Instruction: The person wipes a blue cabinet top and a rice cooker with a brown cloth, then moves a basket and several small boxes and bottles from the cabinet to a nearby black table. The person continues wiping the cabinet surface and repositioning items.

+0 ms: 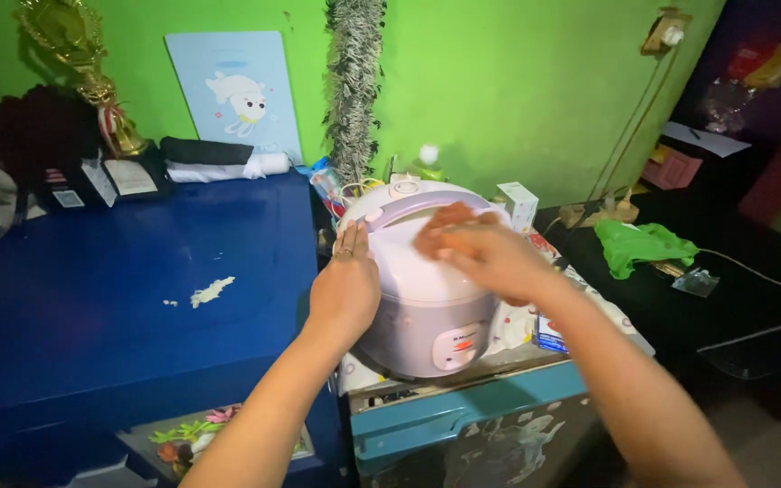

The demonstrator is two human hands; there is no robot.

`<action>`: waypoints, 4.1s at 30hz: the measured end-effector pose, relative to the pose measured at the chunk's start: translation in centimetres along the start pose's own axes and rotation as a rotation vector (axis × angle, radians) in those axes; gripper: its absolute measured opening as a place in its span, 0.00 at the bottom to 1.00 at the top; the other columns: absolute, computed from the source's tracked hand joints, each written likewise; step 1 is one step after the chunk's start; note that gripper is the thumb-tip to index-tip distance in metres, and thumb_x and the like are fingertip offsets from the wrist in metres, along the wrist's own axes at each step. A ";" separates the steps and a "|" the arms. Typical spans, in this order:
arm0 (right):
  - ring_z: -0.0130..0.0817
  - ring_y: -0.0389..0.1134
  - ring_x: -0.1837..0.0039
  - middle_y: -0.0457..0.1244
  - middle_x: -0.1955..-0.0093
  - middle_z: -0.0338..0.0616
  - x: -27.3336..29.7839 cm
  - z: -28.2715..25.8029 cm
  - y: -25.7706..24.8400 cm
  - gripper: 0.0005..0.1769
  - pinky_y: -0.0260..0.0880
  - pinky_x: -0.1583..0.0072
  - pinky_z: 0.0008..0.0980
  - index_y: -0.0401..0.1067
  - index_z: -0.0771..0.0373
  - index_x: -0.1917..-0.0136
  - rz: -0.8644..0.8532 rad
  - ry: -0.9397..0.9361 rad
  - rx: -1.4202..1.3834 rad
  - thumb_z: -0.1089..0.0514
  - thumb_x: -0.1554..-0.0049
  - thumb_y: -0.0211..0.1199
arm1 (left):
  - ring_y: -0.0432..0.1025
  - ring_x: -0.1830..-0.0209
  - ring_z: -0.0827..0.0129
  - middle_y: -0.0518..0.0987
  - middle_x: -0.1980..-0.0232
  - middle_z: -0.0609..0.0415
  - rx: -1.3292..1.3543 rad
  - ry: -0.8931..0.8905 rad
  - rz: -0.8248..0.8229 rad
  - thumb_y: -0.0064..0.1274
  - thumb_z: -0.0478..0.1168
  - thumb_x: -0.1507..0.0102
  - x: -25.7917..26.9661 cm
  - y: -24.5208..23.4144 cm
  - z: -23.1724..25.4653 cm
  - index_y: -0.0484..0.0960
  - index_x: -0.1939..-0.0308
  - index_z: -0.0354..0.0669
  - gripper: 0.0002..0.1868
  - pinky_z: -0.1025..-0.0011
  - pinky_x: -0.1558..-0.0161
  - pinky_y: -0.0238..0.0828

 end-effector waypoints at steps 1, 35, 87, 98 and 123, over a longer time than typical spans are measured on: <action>0.63 0.68 0.36 0.70 0.40 0.58 0.3 2.2 -0.2 0.21 0.68 0.37 0.60 0.78 0.62 0.40 0.047 0.016 0.037 0.50 0.41 0.57 | 0.64 0.29 0.40 0.65 0.28 0.26 0.023 0.020 0.018 0.34 0.36 0.29 0.1 -0.5 0.1 0.64 0.28 0.25 0.26 0.58 0.31 0.61; 0.42 0.68 0.48 0.65 0.54 0.43 -18.9 18.9 1.0 0.07 0.68 0.42 0.38 0.82 0.57 0.58 -0.082 -0.538 -0.326 0.58 0.51 0.77 | 0.37 0.17 0.43 0.50 0.18 0.46 0.149 -0.428 -0.200 0.44 0.46 0.34 -4.5 -0.3 4.4 0.54 0.20 0.47 0.37 0.32 0.27 0.37; 0.38 0.38 0.13 0.40 0.11 0.13 -20.6 18.4 0.2 0.29 0.36 0.19 0.56 0.76 0.41 0.36 -0.584 -0.106 -0.219 0.69 0.44 0.55 | 0.39 0.17 0.37 0.52 0.19 0.41 0.263 -0.415 -0.137 0.38 0.46 0.34 -3.9 -2.0 5.6 0.54 0.20 0.49 0.36 0.35 0.25 0.33; 0.65 0.64 0.30 0.60 0.23 0.51 -24.0 12.4 5.4 0.19 0.60 0.30 0.60 0.82 0.51 0.47 -0.314 -0.896 -0.288 0.64 0.53 0.71 | 0.39 0.17 0.38 0.51 0.18 0.42 0.227 -0.435 -0.153 0.39 0.44 0.34 -4.0 -1.4 5.2 0.53 0.20 0.52 0.37 0.37 0.25 0.35; 0.58 0.62 0.28 0.61 0.32 0.54 -23.2 22.0 0.4 0.43 0.63 0.30 0.56 0.66 0.56 0.29 0.089 -0.388 -0.078 0.59 0.58 0.74 | 0.36 0.17 0.39 0.49 0.18 0.40 0.310 -0.475 -0.125 0.39 0.41 0.34 -3.9 -1.8 6.2 0.53 0.19 0.48 0.37 0.40 0.24 0.27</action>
Point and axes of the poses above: each hand's wrist, its own x-axis away from the middle knuckle, its own y-axis out of the palm, z = x × y, the point moved 3 cm from there along -x, towards the middle knuckle
